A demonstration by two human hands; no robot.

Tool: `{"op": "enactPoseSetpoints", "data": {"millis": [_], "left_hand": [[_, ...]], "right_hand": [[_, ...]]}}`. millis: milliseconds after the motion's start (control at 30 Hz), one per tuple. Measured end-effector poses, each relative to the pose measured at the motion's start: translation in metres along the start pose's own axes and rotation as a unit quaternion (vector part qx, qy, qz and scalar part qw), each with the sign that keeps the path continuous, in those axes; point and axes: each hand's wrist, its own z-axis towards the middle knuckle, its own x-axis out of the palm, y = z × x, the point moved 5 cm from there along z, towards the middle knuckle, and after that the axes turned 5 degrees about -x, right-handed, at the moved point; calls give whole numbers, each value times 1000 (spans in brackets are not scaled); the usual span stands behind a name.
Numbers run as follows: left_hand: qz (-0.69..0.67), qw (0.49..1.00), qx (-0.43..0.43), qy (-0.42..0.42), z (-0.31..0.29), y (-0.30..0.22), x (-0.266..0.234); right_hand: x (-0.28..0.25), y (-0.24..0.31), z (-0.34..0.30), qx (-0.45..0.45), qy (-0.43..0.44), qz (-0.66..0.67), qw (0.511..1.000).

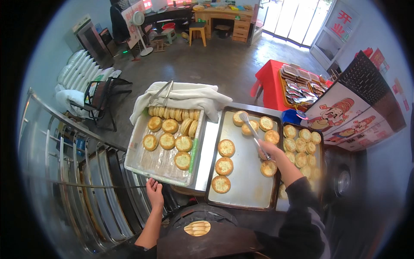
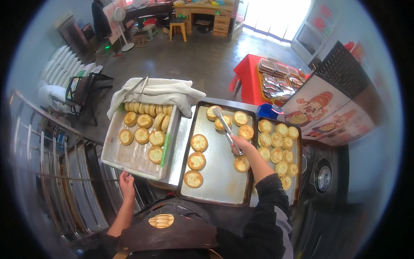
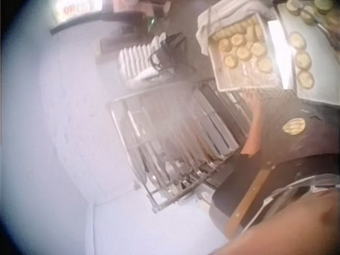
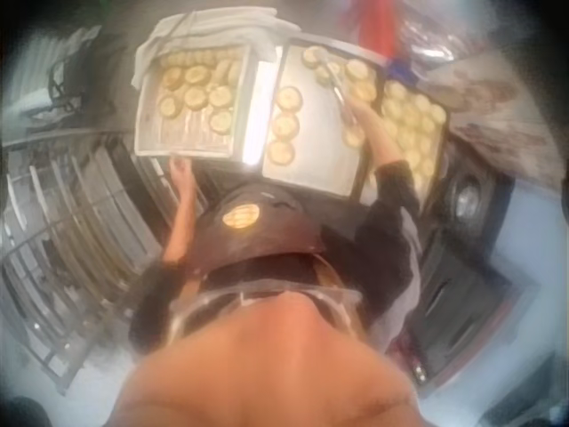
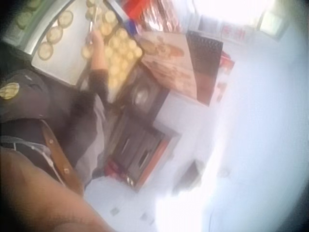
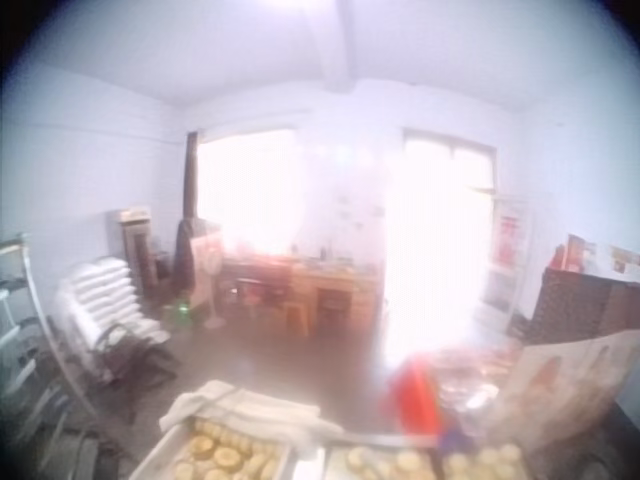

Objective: The person transfers baked pastries from metal trays into white plastic bins using tongs, then places the bins on a rack. The person also handles dough on a stainless steel table and packs pastries into a plastic bag.

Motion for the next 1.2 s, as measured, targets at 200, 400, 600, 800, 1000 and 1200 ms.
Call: {"op": "enactPoseSetpoints", "data": {"millis": [200,400,600,800,1000,1200], "left_hand": [[6,1000,0,-12,-5,-14,-7],[8,1000,17,0,23,-30,-13],[-52,998,-18,-36,64,-28,-13],[-168,964,-184,-89,104,1,-4],[-246,942,-222,-60,162,4,0],[-268,844,-455,-95,182,-4,44]], "right_hand": [[39,8,-7,-96,-60,-81,990],[88,-6,-86,-177,-49,-67,981],[214,13,-157,-56,138,-93,984],[388,20,-75,59,279,-191,939],[460,25,-20,85,228,-242,939],[362,12,-99,110,181,-209,955]]}}
